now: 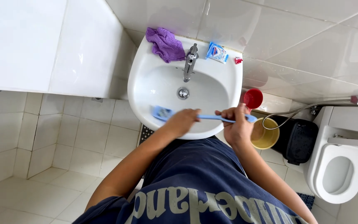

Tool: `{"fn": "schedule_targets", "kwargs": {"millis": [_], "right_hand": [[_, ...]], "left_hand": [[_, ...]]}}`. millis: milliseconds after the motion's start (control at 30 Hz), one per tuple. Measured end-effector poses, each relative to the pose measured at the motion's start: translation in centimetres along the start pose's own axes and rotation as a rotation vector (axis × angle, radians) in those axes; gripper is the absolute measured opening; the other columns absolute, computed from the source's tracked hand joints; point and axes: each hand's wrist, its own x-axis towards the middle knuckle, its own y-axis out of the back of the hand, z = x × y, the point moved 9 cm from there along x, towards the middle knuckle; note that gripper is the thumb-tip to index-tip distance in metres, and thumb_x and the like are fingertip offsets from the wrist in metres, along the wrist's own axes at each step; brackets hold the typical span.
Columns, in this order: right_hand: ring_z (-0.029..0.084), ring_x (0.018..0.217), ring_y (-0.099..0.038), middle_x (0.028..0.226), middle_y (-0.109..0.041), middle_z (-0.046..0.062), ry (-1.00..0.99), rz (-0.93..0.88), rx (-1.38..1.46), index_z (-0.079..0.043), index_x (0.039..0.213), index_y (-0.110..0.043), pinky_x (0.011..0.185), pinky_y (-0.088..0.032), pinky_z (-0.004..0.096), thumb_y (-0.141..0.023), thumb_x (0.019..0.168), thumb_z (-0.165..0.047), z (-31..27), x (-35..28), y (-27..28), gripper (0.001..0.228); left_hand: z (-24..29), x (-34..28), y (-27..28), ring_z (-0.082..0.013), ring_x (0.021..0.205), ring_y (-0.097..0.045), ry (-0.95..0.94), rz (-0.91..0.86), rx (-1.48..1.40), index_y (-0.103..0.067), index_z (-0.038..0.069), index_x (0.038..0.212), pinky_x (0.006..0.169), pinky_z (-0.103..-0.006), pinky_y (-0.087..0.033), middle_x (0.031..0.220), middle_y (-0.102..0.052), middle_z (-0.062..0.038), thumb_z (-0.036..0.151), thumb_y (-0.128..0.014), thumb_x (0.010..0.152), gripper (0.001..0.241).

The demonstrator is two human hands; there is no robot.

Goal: Scrubbing a bathroom sink using a cleaning brush and water.

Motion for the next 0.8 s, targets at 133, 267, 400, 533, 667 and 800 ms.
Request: {"fn": "schedule_targets", "kwargs": {"millis": [133,267,400,533,667,800], "right_hand": [[0.021,0.079,-0.060,0.079,-0.056,0.006,-0.067,-0.035,-0.007,-0.005,0.088,-0.050,0.097,-0.060,0.052,-0.051,0.109,-0.023,1.7,-1.0,-2.0,0.028],[0.020,0.075,-0.061,0.081,-0.065,0.010,0.314,-0.252,-0.757,-0.002,0.089,-0.057,0.080,-0.056,0.041,-0.058,0.108,-0.018,-5.3,-2.5,-7.5,0.026],[0.022,0.087,-0.073,0.087,-0.069,0.012,0.674,-0.335,-1.085,0.002,0.090,-0.057,0.075,-0.057,0.030,-0.062,0.110,-0.017,-9.8,-3.1,-9.8,0.028],[0.020,0.094,-0.075,0.089,-0.070,0.010,0.597,-0.237,-0.960,0.000,0.096,-0.058,0.081,-0.059,0.030,-0.059,0.113,-0.017,-8.5,-2.0,-6.1,0.024],[0.020,0.080,-0.068,0.089,-0.070,0.013,0.598,-0.394,-0.979,0.001,0.091,-0.056,0.073,-0.056,0.032,-0.058,0.106,-0.012,-5.6,-5.6,-7.2,0.020],[0.016,0.081,-0.057,0.080,-0.056,0.005,0.211,-0.273,-0.239,-0.004,0.089,-0.051,0.091,-0.055,0.043,-0.053,0.115,-0.009,-0.8,-3.3,-2.8,0.027]], "left_hand": [[-0.8,-2.0,2.9,-0.0285,0.114,-0.064,0.102,0.056,-0.038,-0.061,0.005,0.121,0.100,-0.0413,-0.051,0.111,-0.071,-0.011,0.016,-0.056,0.100,0.025],[2.7,2.1,0.9,-0.0319,0.113,-0.065,-0.191,0.187,-0.157,-0.060,0.005,0.125,0.096,-0.0433,-0.052,0.116,-0.069,-0.015,0.012,-0.056,0.101,0.026],[5.2,8.1,0.3,-0.0368,0.106,-0.068,-0.279,0.216,-0.139,-0.059,0.008,0.122,0.084,-0.0443,-0.056,0.124,-0.065,-0.021,0.015,-0.058,0.100,0.023],[3.3,8.0,-0.4,-0.0378,0.098,-0.071,-0.360,0.311,0.004,-0.058,0.008,0.120,0.079,-0.0439,-0.059,0.126,-0.063,-0.023,0.020,-0.060,0.099,0.025],[4.6,2.6,0.6,-0.0349,0.097,-0.072,-0.280,0.156,0.020,-0.057,0.006,0.117,0.079,-0.0452,-0.059,0.115,-0.068,-0.019,0.019,-0.058,0.098,0.023],[1.5,-0.4,0.0,-0.0319,0.100,-0.070,-0.050,-0.034,0.088,-0.058,0.006,0.111,0.081,-0.0435,-0.059,0.108,-0.070,-0.017,0.018,-0.052,0.104,0.015]]}}
